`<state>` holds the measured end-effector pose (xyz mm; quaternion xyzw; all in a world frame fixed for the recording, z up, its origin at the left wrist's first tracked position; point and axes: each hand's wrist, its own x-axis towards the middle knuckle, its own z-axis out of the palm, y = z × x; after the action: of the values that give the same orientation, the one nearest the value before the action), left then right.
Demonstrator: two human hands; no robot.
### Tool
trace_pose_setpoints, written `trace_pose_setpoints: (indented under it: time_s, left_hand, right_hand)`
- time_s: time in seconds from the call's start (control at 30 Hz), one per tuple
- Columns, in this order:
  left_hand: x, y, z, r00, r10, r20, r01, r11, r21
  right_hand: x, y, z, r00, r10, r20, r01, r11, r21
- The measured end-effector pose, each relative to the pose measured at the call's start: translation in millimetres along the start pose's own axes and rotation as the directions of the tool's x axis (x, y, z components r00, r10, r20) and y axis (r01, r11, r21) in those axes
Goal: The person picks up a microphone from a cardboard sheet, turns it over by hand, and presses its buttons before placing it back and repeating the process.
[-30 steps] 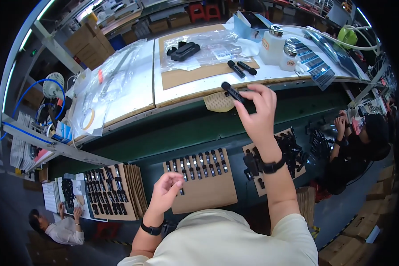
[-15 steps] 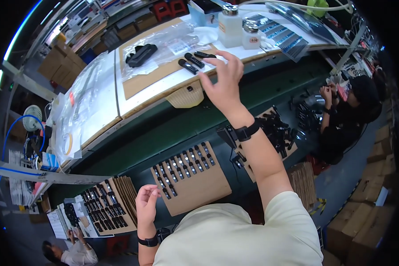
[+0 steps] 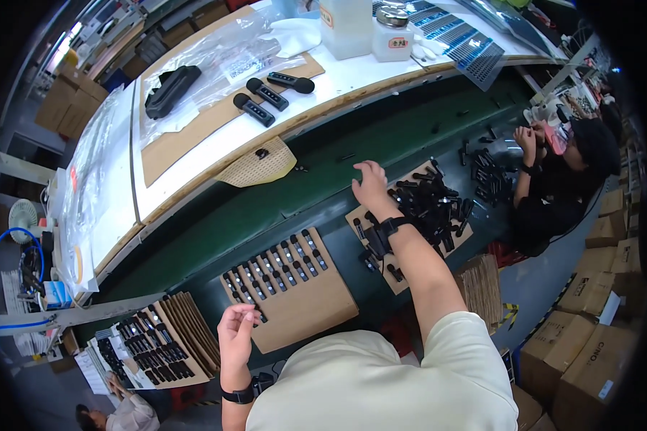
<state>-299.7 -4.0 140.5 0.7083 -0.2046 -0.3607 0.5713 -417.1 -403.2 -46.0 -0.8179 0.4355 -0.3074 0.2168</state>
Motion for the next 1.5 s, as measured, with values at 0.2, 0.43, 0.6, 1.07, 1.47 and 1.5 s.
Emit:
trace_pose_setpoints:
  time_s: [0.2, 0.43, 0.6, 1.07, 1.47, 1.5]
  left_hand:
    - [-3, -6, -4, 0.989, -0.071, -0.128, 0.077, 0.996, 0.044]
    - [-9, -12, -1, 0.956, -0.151, -0.253, 0.164, 0.986, 0.031]
    - [1, -14, 8, 0.943, -0.203, -0.264, 0.212, 0.977, 0.006]
    - [27, -16, 12, 0.966, -0.192, -0.174, 0.202, 0.978, 0.046]
    - [47, -7, 38, 1.000, -0.011, 0.025, 0.006, 0.983, 0.181]
    - [44, -8, 42, 0.998, 0.029, 0.049, -0.039, 0.978, 0.207]
  right_hand:
    - [39, 27, 59, 0.992, -0.060, 0.114, 0.067, 0.996, -0.060]
    - [66, 46, 113, 0.944, -0.146, 0.295, 0.225, 0.940, -0.256]
    - [76, 24, 169, 0.937, -0.203, 0.283, 0.237, 0.967, -0.094]
    - [53, -57, 185, 0.765, 0.046, 0.643, -0.088, 0.996, 0.032]
    - [-80, -122, -72, 0.694, -0.272, 0.666, -0.225, 0.798, 0.559]
    - [-96, -130, -83, 0.689, -0.290, 0.664, -0.202, 0.803, 0.560]
